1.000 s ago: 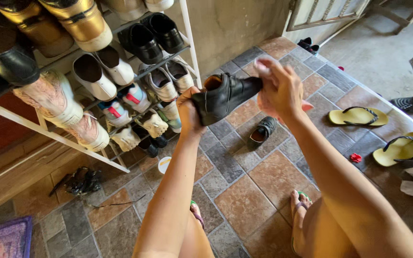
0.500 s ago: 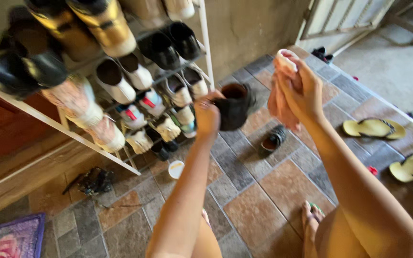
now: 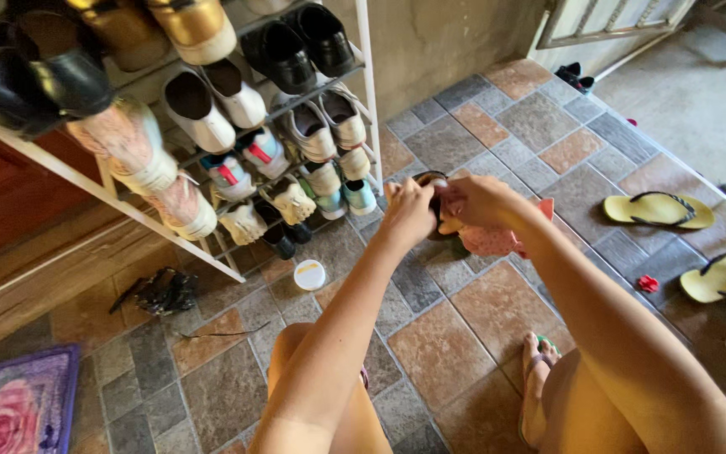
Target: The person sits on the floor and wipes a pair of black shoes with a pink cloth. They clean the exterior and interior of each shoe individually, handling them one at a time. The shoes are placed on the floor next to a white shoe rack filled with other footwear.
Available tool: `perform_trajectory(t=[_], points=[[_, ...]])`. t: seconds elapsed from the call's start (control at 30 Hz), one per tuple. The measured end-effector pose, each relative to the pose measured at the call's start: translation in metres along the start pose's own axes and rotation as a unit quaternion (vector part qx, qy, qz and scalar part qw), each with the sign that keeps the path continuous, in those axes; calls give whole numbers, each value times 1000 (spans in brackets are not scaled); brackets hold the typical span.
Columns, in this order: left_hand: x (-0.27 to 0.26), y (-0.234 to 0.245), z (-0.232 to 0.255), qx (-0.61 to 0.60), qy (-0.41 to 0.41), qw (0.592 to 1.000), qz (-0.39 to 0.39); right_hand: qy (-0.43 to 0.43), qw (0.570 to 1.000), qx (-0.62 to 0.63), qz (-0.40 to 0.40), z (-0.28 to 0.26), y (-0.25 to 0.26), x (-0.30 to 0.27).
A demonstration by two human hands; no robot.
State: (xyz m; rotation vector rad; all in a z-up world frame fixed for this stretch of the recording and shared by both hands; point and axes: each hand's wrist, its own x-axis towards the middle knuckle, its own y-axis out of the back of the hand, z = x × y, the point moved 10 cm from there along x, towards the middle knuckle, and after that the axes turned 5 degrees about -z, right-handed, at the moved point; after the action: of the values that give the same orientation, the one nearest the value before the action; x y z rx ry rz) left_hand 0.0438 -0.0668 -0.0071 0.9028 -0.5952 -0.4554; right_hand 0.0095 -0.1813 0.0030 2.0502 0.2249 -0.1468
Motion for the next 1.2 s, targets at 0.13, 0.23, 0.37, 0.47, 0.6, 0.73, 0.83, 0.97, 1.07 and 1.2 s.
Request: perform_trajectory(t=[0.13, 0.23, 0.37, 0.47, 0.6, 0.73, 0.83, 0.97, 1.07, 1.2], points=[[12, -68, -36, 39, 67, 985, -157, 45, 992, -94, 70, 6, -21, 8], [17, -155, -70, 49, 116, 920, -371, -71, 993, -87, -37, 55, -51, 35], [40, -209, -103, -17, 144, 923, -356, -3, 981, -191, -7, 84, -63, 84], [60, -211, -122, -1, 160, 953, -258, 31, 981, -181, 55, 103, -73, 122], [69, -204, -150, -26, 190, 975, -111, -19, 995, -11, 98, 141, -100, 160], [103, -204, -191, -81, 238, 967, -30, -6, 977, 114, 179, 165, -87, 185], [97, -240, -251, -415, 454, 788, 6, -71, 978, 124, 149, 192, -97, 209], [130, -225, -254, -23, 284, 958, -26, -98, 974, 152, 139, 217, -124, 216], [145, -227, -267, 9, 296, 955, 9, -72, 979, 145, 122, 219, -138, 218], [161, -236, -294, 29, 339, 940, 20, -58, 985, 139, 84, 243, -148, 224]])
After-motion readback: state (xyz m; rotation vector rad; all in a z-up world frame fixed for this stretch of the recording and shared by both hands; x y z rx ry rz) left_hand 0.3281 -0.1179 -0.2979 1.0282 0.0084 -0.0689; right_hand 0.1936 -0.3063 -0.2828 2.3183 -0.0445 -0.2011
